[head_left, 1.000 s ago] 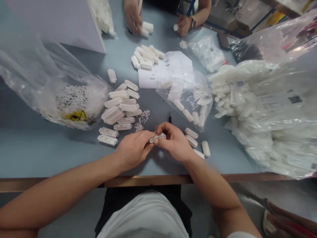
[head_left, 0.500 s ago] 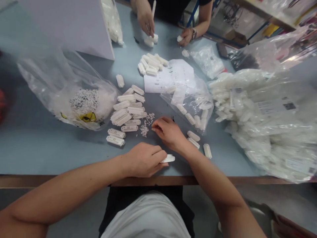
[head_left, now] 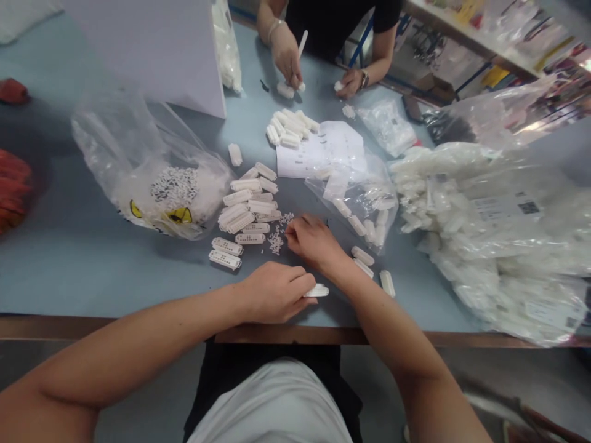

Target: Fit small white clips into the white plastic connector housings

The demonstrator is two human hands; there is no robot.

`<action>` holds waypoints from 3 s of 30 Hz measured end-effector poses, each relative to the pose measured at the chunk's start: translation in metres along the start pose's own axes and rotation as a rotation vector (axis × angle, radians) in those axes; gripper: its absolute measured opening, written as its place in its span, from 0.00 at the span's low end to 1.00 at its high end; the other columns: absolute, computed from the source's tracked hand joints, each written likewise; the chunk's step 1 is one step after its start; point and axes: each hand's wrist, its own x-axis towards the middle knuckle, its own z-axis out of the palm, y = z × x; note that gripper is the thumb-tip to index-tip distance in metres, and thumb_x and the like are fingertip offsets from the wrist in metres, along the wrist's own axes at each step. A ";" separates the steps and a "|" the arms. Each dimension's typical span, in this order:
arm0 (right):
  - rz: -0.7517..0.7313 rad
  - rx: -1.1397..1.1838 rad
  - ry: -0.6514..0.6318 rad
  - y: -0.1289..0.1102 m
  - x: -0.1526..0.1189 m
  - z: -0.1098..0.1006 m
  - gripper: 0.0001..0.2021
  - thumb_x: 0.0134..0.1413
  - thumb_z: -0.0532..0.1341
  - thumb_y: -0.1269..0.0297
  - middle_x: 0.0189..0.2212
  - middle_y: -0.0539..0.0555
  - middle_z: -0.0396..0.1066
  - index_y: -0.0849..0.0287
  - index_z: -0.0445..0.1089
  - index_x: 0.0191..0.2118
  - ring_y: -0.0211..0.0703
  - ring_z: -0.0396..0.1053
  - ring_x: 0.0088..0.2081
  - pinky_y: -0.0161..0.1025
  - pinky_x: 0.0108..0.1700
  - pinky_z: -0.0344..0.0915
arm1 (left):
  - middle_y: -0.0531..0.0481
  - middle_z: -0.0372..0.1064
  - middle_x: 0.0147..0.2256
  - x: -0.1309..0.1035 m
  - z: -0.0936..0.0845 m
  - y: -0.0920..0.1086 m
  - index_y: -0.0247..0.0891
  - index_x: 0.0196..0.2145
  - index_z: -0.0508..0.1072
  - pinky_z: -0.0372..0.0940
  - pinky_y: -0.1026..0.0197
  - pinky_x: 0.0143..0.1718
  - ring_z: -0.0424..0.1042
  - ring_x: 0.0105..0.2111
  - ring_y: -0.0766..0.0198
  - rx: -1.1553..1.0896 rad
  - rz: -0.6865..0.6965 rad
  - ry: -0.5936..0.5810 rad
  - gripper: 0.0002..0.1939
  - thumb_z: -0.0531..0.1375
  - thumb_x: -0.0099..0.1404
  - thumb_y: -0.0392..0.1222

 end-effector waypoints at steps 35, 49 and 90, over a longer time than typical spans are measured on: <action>-0.203 0.380 0.201 0.020 -0.061 -0.026 0.05 0.62 0.63 0.69 0.36 0.53 0.73 0.53 0.77 0.40 0.40 0.71 0.37 0.36 0.39 0.68 | 0.51 0.72 0.33 0.009 -0.008 -0.007 0.40 0.38 0.70 0.66 0.62 0.35 0.73 0.33 0.61 -0.150 -0.541 0.125 0.08 0.58 0.69 0.46; 0.118 0.921 -0.127 0.021 -0.054 -0.029 0.11 0.52 0.71 0.60 0.35 0.49 0.71 0.56 0.70 0.36 0.40 0.68 0.37 0.38 0.40 0.65 | 0.49 0.75 0.36 0.004 -0.003 -0.005 0.40 0.43 0.69 0.68 0.63 0.35 0.76 0.34 0.63 0.012 -0.300 0.211 0.05 0.56 0.69 0.35; 0.066 0.493 0.230 0.026 -0.046 -0.035 0.05 0.68 0.54 0.65 0.32 0.50 0.71 0.56 0.66 0.39 0.40 0.68 0.32 0.38 0.37 0.63 | 0.55 0.72 0.32 0.015 -0.018 -0.002 0.40 0.37 0.71 0.62 0.62 0.33 0.70 0.30 0.65 -0.394 -0.663 0.119 0.08 0.64 0.63 0.45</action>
